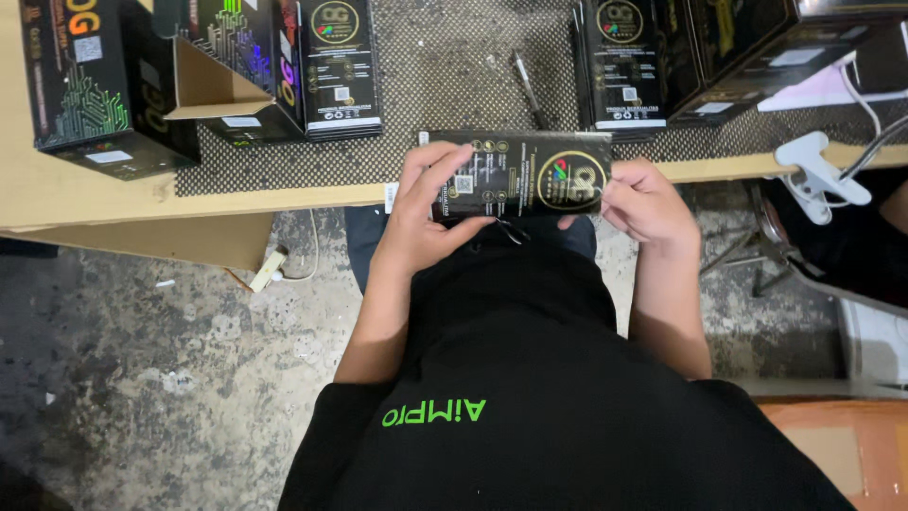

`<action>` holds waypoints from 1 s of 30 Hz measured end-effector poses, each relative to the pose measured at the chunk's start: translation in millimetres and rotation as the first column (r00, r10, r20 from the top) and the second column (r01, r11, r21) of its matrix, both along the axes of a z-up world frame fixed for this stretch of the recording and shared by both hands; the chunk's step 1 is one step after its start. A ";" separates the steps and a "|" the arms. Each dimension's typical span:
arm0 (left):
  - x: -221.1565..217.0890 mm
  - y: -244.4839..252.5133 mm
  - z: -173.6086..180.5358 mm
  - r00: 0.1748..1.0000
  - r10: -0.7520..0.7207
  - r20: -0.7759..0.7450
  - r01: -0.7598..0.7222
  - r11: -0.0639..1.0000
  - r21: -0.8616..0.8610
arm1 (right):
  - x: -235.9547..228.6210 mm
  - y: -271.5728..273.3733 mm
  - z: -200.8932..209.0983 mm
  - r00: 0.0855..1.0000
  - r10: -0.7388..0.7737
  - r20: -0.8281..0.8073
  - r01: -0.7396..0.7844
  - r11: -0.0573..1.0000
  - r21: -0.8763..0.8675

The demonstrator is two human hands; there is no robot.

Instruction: The person picks up a small electronic component, places it into a black anti-static bag, and seals the bag. They then use a pen to write on a white label attached to the bag before placing the packaged item on a table among other similar packages.

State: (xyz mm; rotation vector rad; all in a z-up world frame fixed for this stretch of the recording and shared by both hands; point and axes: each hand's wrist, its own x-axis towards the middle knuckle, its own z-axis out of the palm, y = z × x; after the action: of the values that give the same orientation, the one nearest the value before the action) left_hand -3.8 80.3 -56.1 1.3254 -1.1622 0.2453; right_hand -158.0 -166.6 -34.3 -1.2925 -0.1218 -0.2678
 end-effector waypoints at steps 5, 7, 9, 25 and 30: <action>-2.1 -7.4 -7.9 0.997 -0.071 -0.010 0.071 0.997 0.005 | -4.4 -49.7 -55.3 0.994 0.065 0.090 -0.061 0.997 -0.040; -2.1 -6.8 -9.7 0.998 -0.067 -0.020 0.068 0.998 0.003 | -8.0 -61.8 -59.6 0.993 0.057 0.106 -0.050 0.997 -0.062; 1.5 -4.7 -11.1 0.999 -0.019 -0.028 0.019 1.000 0.012 | -13.9 -71.5 -50.3 0.992 -0.042 0.122 0.044 0.999 -0.012; 30.3 0.8 -0.9 0.994 -0.012 -0.109 0.029 0.986 0.161 | -103.1 -104.4 14.8 0.738 -0.662 0.130 0.674 0.717 -0.175; 31.4 -21.4 5.6 0.981 0.193 0.014 -0.153 0.731 0.665 | -92.6 -101.3 5.7 0.831 -0.507 0.229 0.551 0.808 -0.209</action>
State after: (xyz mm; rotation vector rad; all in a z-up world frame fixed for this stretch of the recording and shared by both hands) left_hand 27.6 58.9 -50.4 2.0678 -1.1167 -0.0966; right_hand -250.6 -267.9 -28.7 -1.5589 0.0756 -0.8694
